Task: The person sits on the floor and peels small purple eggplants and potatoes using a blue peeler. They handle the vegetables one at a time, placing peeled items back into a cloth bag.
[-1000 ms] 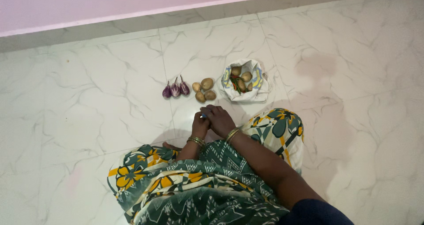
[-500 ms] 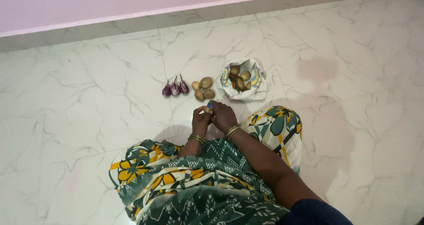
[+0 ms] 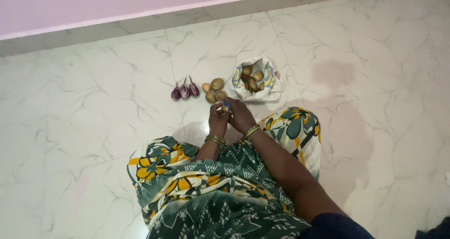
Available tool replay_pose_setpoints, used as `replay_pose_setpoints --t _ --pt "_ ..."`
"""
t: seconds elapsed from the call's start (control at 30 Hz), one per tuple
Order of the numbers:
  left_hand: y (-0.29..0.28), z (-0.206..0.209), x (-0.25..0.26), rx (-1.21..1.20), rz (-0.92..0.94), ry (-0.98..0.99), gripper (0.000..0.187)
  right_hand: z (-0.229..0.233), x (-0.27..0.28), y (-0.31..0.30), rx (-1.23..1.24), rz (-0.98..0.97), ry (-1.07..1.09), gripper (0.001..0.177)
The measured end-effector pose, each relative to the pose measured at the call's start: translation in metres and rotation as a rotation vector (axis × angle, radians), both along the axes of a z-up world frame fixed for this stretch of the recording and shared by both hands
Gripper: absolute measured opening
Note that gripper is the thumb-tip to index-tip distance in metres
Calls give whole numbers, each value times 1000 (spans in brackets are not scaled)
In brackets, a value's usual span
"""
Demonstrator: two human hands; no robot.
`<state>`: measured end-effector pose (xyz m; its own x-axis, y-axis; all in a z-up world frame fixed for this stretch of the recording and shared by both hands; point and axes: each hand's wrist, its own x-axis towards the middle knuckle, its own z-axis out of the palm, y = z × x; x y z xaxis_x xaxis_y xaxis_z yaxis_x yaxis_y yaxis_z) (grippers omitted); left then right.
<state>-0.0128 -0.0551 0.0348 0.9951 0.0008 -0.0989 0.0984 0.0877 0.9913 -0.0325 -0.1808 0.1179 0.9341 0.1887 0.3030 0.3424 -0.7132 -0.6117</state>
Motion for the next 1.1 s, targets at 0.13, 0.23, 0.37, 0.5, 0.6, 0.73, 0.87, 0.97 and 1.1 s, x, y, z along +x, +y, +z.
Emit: replay_pose_setpoints --t 0.13,0.23,0.37,0.5,0.6,0.73,0.87,0.97,1.1 --pt "-15 40 3 -43 -47 -107 52 34 3 -17 -11 -102 25 70" --pt "-14 74 10 -36 -103 -50 50 78 -1 -24 -82 -134 101 70" --pt "6 110 23 -148 -232 39 42 115 2 -19 -161 -61 -3 75" --pt "29 105 33 -214 -262 110 43 100 9 -7 -238 83 -270 69" --pt "30 70 37 -199 -203 123 43 78 19 -5 -275 164 -230 73" --pt "24 35 34 10 -161 -6 52 59 31 -9 -82 131 96 75" --pt "16 37 32 -7 -157 -29 55 52 38 -20 48 45 393 72" --pt "15 43 32 -26 -118 47 52 46 39 -24 18 47 252 69" --pt "22 30 30 -263 -103 296 45 34 32 -16 -199 30 165 65"
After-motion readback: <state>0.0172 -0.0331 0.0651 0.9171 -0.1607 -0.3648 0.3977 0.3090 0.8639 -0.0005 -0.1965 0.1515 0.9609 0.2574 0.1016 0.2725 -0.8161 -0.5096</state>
